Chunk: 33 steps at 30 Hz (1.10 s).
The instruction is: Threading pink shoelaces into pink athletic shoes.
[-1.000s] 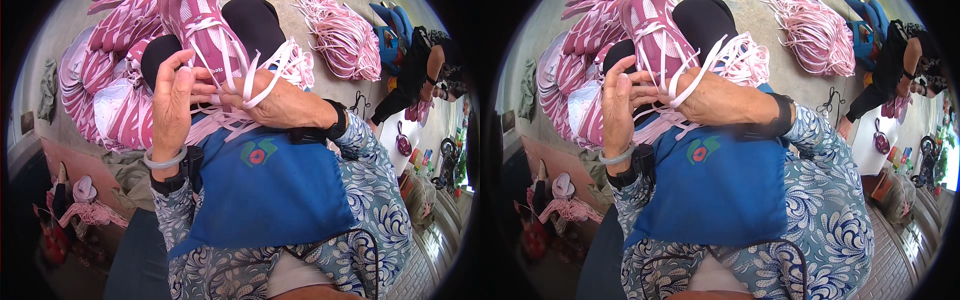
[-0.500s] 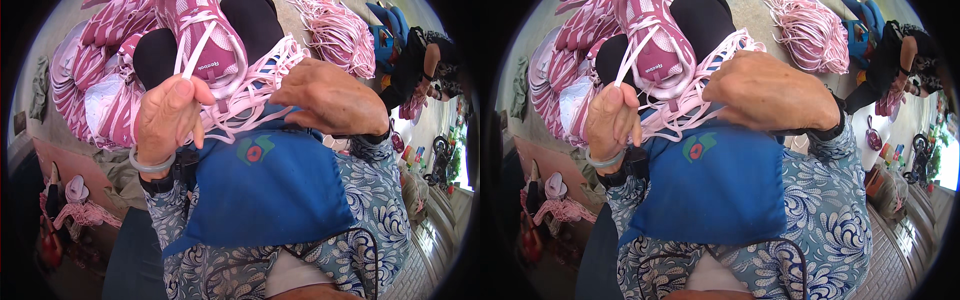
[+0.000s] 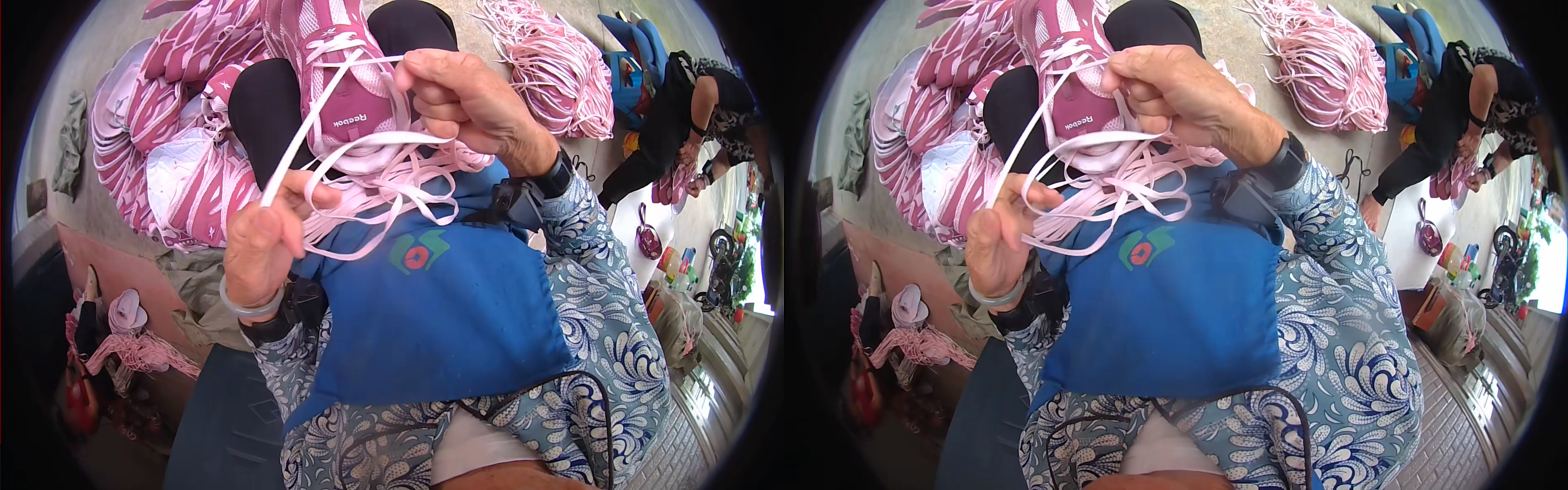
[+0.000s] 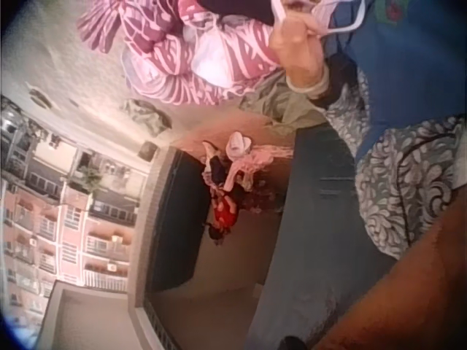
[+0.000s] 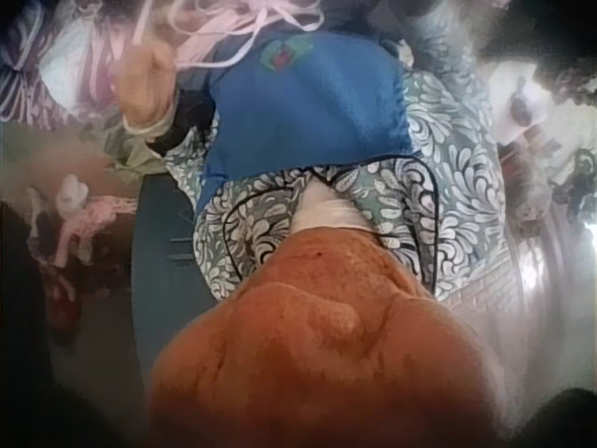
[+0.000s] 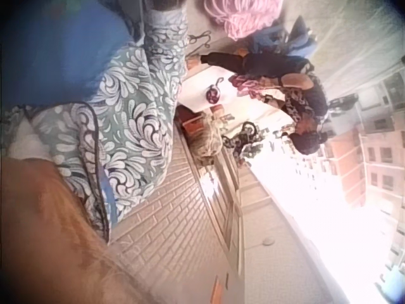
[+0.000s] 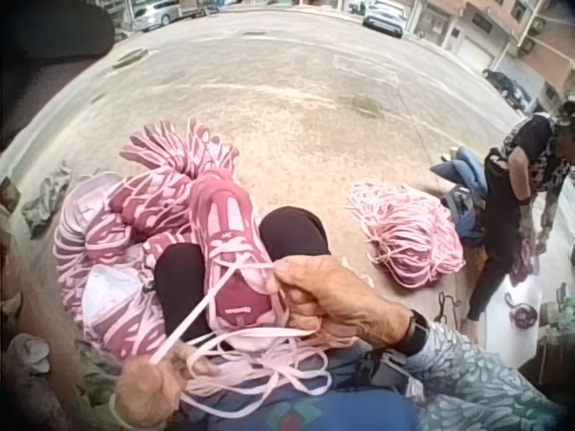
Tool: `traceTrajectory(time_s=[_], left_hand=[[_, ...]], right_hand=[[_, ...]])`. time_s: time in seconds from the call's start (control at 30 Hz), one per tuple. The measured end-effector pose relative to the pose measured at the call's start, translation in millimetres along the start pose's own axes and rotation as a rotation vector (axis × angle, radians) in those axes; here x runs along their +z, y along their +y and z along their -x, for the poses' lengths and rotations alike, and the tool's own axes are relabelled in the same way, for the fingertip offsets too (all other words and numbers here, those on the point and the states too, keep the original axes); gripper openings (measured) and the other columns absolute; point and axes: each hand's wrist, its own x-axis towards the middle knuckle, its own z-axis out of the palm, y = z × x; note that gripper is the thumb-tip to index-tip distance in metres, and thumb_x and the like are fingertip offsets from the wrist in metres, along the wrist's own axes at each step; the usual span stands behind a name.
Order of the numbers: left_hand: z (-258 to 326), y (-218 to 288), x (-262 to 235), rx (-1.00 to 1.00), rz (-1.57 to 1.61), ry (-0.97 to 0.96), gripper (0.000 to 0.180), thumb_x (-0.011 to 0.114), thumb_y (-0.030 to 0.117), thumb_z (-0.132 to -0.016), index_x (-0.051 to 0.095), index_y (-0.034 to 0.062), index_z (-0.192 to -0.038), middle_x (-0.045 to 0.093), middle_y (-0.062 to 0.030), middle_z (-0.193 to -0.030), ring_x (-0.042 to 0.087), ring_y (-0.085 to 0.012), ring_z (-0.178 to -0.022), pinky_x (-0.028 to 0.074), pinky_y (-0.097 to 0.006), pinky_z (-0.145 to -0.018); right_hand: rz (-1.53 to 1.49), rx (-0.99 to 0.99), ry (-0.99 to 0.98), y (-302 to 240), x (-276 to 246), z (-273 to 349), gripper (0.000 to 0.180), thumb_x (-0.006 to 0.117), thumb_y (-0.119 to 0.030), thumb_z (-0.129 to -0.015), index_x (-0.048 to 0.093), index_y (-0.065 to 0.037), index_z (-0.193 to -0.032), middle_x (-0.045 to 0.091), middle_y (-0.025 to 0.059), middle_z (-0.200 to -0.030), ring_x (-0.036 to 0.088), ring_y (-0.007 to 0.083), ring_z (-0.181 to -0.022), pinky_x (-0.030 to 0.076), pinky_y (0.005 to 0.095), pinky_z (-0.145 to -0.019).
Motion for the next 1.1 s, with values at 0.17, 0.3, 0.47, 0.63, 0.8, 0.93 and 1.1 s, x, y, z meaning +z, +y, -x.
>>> traceTrajectory(time_s=[0.17, 0.3, 0.47, 0.63, 0.8, 0.93, 1.1], left_hand=[[85, 22, -100, 0.475, 0.616, 0.594, 0.036, 0.046, 0.009, -0.094, 0.041, 0.0072, -0.059, 0.048, -0.0220, -0.117, 0.034, -0.0361, -0.129, 0.010, -0.054, -0.114], [160, 55, -161, 0.633, 0.666, 0.706, 0.025, 0.051, 0.006, -0.089, 0.048, 0.0041, -0.064, 0.048, -0.0208, -0.123, 0.035, -0.0377, -0.129, 0.006, -0.060, -0.112], [236, 104, -176, 0.935, 0.171, 1.402, 0.013, 0.050, 0.005, -0.086, 0.052, 0.0056, -0.073, 0.056, -0.0136, -0.102, 0.038, -0.0380, -0.126, 0.002, -0.069, -0.107], [309, 147, -200, 1.054, 0.250, 1.489, 0.015, 0.045, 0.012, -0.091, 0.054, 0.0070, -0.080, 0.057, -0.0107, -0.094, 0.046, -0.0350, -0.117, 0.011, -0.068, -0.104], [344, 152, -217, 1.231, 0.650, 0.956, 0.021, 0.044, 0.021, -0.095, 0.053, 0.0040, -0.087, 0.054, -0.0102, -0.090, 0.051, -0.0294, -0.088, 0.038, -0.052, -0.089], [276, 153, -187, 0.859, 0.191, 0.837, 0.023, 0.045, 0.015, -0.097, 0.049, -0.0061, -0.105, 0.047, -0.0080, -0.083, 0.035, -0.0145, -0.061, 0.035, -0.030, -0.057], [101, 104, -112, 0.410, -0.398, 0.791, 0.038, 0.039, 0.003, -0.097, 0.037, -0.0093, -0.133, 0.051, -0.0209, -0.126, 0.031, -0.0009, -0.049, 0.032, -0.017, -0.046]], right_hand=[[-0.196, -0.081, 0.325, -13, -61, -6, 0.020, 0.057, -0.019, -0.093, 0.055, -0.001, -0.083, 0.023, -0.0089, -0.051, 0.019, 0.0030, -0.041, 0.018, 0.0203, -0.036], [-0.475, -0.071, 0.085, -8, -107, -13, 0.018, 0.058, -0.016, -0.091, 0.058, 0.001, -0.084, 0.037, -0.0020, -0.051, 0.034, 0.0099, -0.041, 0.030, 0.0245, -0.038], [-0.479, -0.239, 0.129, -27, -148, -29, 0.020, 0.052, -0.013, -0.095, 0.057, 0.004, -0.102, 0.038, -0.0017, -0.057, 0.036, 0.0070, -0.046, 0.033, 0.0201, -0.040], [-0.131, -0.458, 0.584, -45, -168, -57, 0.016, 0.057, -0.014, -0.089, 0.048, -0.010, -0.077, 0.027, -0.0062, -0.048, 0.022, 0.0044, -0.037, 0.017, 0.0196, -0.034], [0.546, -0.357, 0.881, -35, -166, -67, 0.022, 0.058, -0.015, -0.086, 0.050, -0.009, -0.066, 0.038, -0.0003, -0.050, 0.035, 0.0116, -0.038, 0.028, 0.0279, -0.035], [1.677, -0.838, 0.842, -45, -127, -57, 0.022, 0.053, -0.019, -0.087, 0.065, 0.000, -0.087, 0.061, 0.0140, -0.070, 0.058, 0.0213, -0.064, 0.047, 0.0335, -0.059], [1.106, -0.585, 0.404, -45, -41, -32, 0.025, 0.049, -0.014, -0.093, 0.061, 0.003, -0.108, 0.059, 0.0088, -0.092, 0.057, 0.0096, -0.064, 0.046, 0.0231, -0.056]])
